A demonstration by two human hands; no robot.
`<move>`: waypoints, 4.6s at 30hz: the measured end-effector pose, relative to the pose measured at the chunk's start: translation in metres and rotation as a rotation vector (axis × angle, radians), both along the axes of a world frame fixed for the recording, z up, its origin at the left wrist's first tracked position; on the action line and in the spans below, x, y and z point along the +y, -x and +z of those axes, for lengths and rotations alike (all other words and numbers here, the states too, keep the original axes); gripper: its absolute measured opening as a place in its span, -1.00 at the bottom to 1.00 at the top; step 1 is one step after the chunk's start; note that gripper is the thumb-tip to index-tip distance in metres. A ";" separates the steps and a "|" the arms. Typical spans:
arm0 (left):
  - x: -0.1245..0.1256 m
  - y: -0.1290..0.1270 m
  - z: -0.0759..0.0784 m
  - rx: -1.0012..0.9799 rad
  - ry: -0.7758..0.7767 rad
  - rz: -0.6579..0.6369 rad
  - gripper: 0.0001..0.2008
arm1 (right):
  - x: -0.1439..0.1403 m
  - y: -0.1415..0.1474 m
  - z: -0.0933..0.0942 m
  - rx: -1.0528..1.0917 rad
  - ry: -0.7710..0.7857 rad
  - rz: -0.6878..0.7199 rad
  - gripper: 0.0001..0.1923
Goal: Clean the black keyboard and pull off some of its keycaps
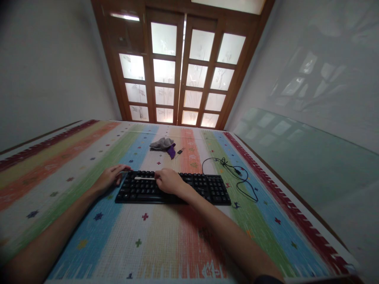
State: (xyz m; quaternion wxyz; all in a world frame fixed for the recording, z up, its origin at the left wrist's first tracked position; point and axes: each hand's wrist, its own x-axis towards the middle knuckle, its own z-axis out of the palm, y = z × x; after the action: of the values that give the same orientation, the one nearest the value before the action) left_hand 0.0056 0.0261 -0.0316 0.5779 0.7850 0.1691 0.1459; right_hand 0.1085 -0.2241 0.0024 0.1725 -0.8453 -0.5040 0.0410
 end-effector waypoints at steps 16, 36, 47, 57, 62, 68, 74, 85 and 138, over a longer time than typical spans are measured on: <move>0.002 0.000 -0.004 0.004 -0.045 -0.034 -0.49 | -0.031 -0.014 0.008 0.050 0.033 -0.049 -0.76; -0.003 0.001 0.003 0.028 -0.060 -0.011 -0.51 | -0.082 -0.032 0.009 0.144 0.042 -0.159 -0.76; -0.004 0.001 0.004 0.043 -0.077 0.000 -0.50 | -0.107 -0.042 0.006 0.188 0.018 -0.222 -0.77; -0.004 0.002 0.005 0.054 -0.100 -0.002 -0.48 | -0.126 -0.046 0.007 0.171 0.012 -0.268 -0.75; -0.003 0.002 0.003 0.058 -0.121 0.003 -0.43 | -0.132 -0.045 0.008 0.138 -0.015 -0.274 -0.75; -0.002 0.002 0.002 0.065 -0.134 -0.004 -0.43 | -0.143 -0.051 0.007 0.108 0.019 -0.322 -0.75; -0.003 0.001 0.004 0.068 -0.147 0.001 -0.46 | -0.156 -0.059 0.009 0.119 0.035 -0.326 -0.75; -0.004 0.001 0.005 0.070 -0.153 0.003 -0.48 | -0.185 -0.075 0.013 0.139 0.028 -0.309 -0.73; -0.003 0.001 0.003 0.065 -0.208 0.000 -0.49 | -0.273 -0.099 0.012 0.271 0.080 -0.406 -0.54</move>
State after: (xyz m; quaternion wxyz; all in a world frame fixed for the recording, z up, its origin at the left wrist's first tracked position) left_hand 0.0046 0.0230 -0.0289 0.4873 0.8451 0.1718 0.1372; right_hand 0.2079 -0.4966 0.0148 0.2094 -0.9223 -0.2938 0.1383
